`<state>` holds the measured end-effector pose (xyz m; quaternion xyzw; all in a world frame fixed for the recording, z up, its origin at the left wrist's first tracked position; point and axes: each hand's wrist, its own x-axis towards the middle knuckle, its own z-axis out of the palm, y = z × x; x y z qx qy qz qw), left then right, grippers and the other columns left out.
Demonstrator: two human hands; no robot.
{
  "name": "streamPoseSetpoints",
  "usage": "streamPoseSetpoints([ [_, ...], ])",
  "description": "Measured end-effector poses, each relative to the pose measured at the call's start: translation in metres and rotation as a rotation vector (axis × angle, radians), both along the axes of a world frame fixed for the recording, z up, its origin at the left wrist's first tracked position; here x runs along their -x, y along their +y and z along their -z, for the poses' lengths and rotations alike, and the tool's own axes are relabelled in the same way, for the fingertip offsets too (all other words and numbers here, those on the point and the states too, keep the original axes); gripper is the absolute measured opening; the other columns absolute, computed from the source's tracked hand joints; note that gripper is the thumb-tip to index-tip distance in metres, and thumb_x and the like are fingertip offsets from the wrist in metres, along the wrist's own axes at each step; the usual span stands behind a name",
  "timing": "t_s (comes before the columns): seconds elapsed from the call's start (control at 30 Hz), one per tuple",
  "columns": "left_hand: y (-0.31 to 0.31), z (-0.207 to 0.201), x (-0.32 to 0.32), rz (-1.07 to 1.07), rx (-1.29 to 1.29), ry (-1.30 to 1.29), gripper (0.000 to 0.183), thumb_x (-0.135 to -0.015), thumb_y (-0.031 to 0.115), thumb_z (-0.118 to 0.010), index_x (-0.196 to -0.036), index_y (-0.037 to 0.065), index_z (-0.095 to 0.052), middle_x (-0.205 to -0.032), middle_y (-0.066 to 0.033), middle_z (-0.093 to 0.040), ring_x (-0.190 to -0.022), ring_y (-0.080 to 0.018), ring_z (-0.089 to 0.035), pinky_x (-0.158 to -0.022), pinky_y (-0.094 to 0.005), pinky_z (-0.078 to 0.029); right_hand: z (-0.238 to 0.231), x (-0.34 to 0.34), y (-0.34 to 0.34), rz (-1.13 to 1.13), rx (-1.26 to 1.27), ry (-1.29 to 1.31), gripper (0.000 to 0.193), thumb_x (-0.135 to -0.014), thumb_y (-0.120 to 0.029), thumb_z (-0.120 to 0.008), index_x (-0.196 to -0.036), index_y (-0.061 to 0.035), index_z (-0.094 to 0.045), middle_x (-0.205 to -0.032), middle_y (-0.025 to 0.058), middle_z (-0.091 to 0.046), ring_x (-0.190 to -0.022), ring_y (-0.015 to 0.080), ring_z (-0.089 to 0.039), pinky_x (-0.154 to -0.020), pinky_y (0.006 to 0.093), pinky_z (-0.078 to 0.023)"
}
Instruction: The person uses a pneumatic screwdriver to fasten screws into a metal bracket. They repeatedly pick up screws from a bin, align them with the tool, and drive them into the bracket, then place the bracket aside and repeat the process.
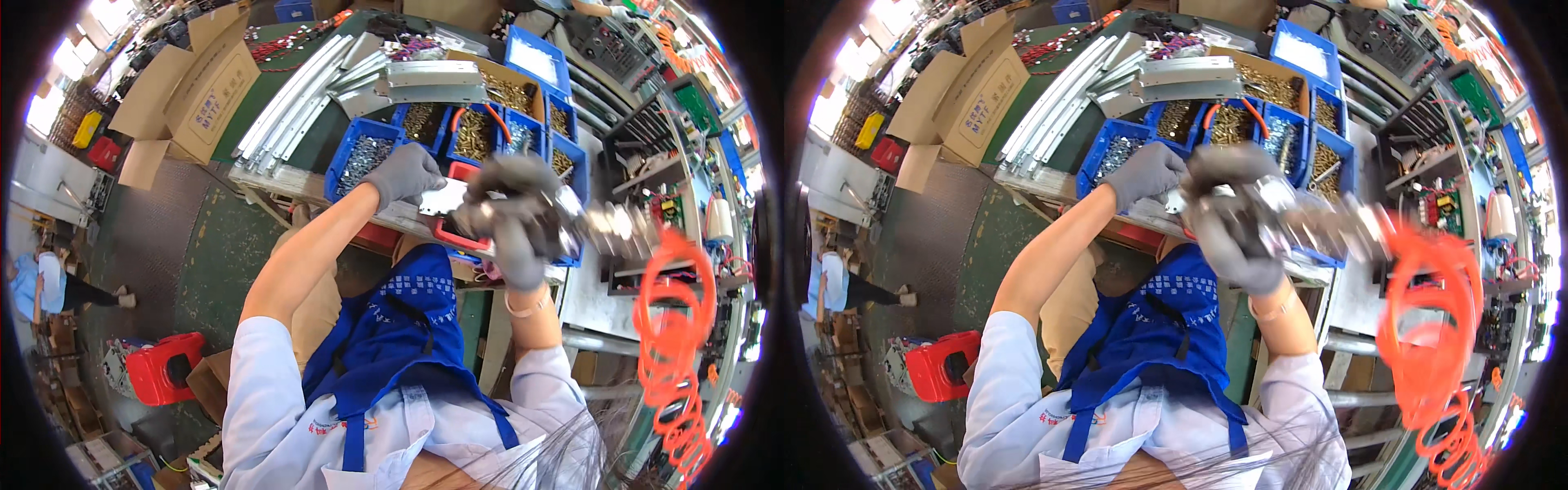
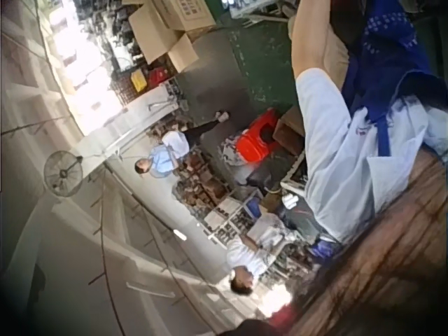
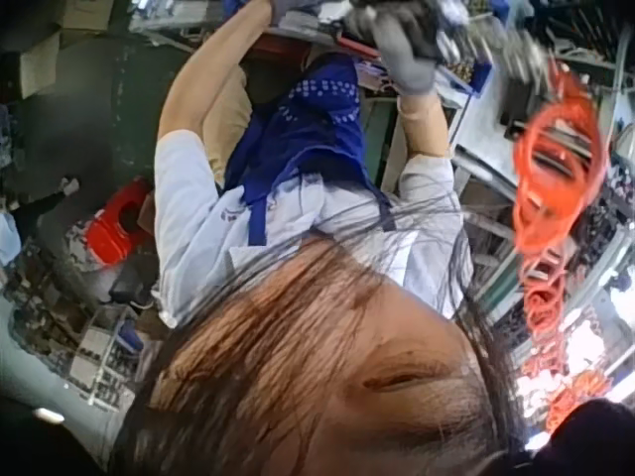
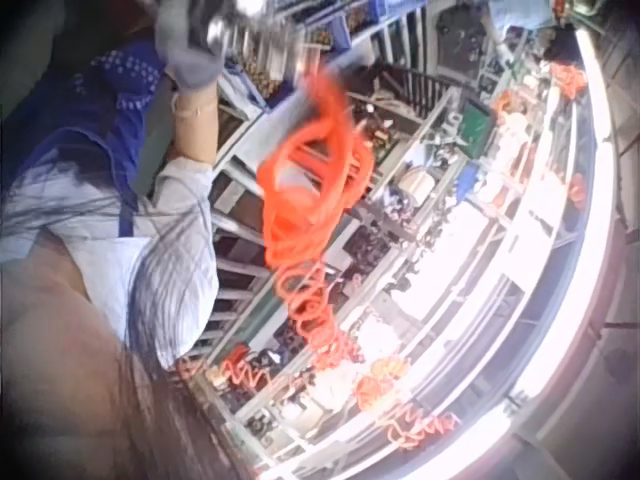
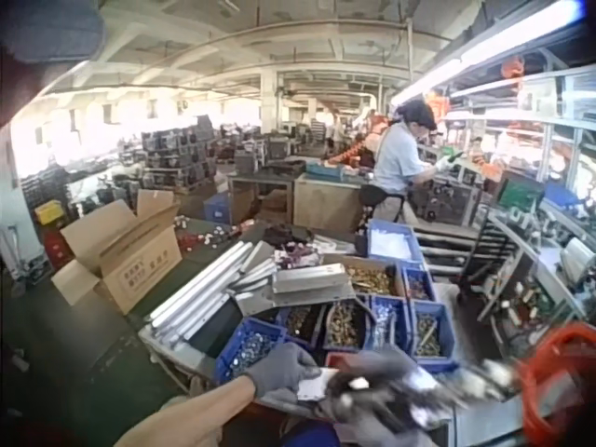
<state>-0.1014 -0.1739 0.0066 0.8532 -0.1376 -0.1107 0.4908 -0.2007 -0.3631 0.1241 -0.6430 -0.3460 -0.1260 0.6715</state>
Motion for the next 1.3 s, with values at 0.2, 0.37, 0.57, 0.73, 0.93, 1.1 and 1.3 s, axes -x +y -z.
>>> streamPoseSetpoints([
  [0.2, 0.091, -0.078, -0.001, -0.218, 0.227, -0.030, 0.025, -0.084, 0.015, -0.066, -0.101, -0.003, -0.068, -0.079, -0.0062, -0.067, -0.063, -0.0099, -0.061, -0.057, -0.0249, -0.051, 0.017, 0.066, -0.037, 0.205, -0.055, -0.116, 0.035, -0.084, -0.023, -0.061, -0.110, -0.0044, -0.048, -0.082, 0.0128, -0.060, -0.068, 0.0190, -0.059, -0.062, 0.0317, -0.048],
  [0.37, 0.213, -0.061, 0.029, -0.655, 0.303, -0.050, 0.031, -0.085, 0.022, -0.068, -0.102, -0.004, -0.068, -0.078, -0.0073, -0.068, -0.059, -0.0086, -0.060, -0.052, -0.0204, -0.049, 0.063, 0.107, -0.076, 0.381, -0.031, 0.004, 0.049, -0.086, -0.044, -0.063, -0.112, -0.0054, -0.048, -0.082, 0.0140, -0.058, -0.067, 0.0207, -0.058, -0.062, 0.0335, -0.047],
  [0.57, 0.224, 0.016, 0.063, -0.834, 0.149, 0.014, 0.030, -0.084, 0.024, -0.069, -0.094, -0.005, -0.069, -0.072, -0.0083, -0.067, -0.050, -0.0124, -0.057, -0.045, -0.0237, -0.046, 0.080, 0.108, -0.079, 0.451, -0.238, 0.319, 0.058, -0.078, -0.052, -0.064, -0.109, -0.0032, -0.053, -0.088, 0.0108, -0.053, -0.071, 0.0196, -0.057, -0.061, 0.0303, -0.050],
  [0.73, 0.182, 0.000, 0.043, -0.641, -0.952, -0.294, 0.042, -0.084, 0.045, -0.063, -0.101, 0.007, -0.068, -0.081, -0.0156, -0.068, -0.067, -0.0283, -0.065, -0.065, -0.0378, -0.052, 0.079, 0.093, -0.066, 0.373, -0.351, 0.282, 0.054, -0.079, -0.046, -0.063, -0.109, -0.0027, -0.052, -0.089, 0.0112, -0.053, -0.071, 0.0203, -0.056, -0.061, 0.0309, -0.050],
  [0.93, 0.123, -0.022, 0.027, -0.412, -0.511, -0.219, 0.041, -0.085, 0.043, -0.061, -0.100, 0.005, -0.066, -0.081, -0.0169, -0.066, -0.077, -0.0327, -0.064, -0.070, -0.0419, -0.049, 0.091, 0.096, -0.070, 0.329, -0.399, 0.381, 0.055, -0.076, -0.045, -0.069, -0.109, -0.0041, -0.053, -0.088, 0.0111, -0.052, -0.074, 0.0219, -0.057, -0.060, 0.0320, -0.052],
  [1.1, 0.115, -0.006, 0.021, -0.350, -0.635, -0.132, 0.036, -0.083, 0.035, -0.062, -0.092, 0.000, -0.064, -0.081, -0.0231, -0.064, -0.078, -0.0400, -0.062, -0.071, -0.0465, -0.048, 0.089, 0.104, -0.078, 0.372, -0.392, 0.372, 0.055, -0.077, -0.045, -0.068, -0.110, -0.0043, -0.053, -0.089, 0.0112, -0.052, -0.074, 0.0215, -0.057, -0.060, 0.0314, -0.051],
  [1.3, 0.109, -0.014, 0.022, -0.320, -0.658, -0.124, 0.032, -0.086, 0.032, -0.061, -0.092, 0.001, -0.065, -0.079, -0.0199, -0.064, -0.076, -0.0351, -0.062, -0.071, -0.0444, -0.046, 0.090, 0.108, -0.080, 0.384, -0.412, 0.408, 0.056, -0.077, -0.044, -0.068, -0.111, -0.0036, -0.053, -0.089, 0.0113, -0.052, -0.074, 0.0216, -0.056, -0.060, 0.0309, -0.051],
])
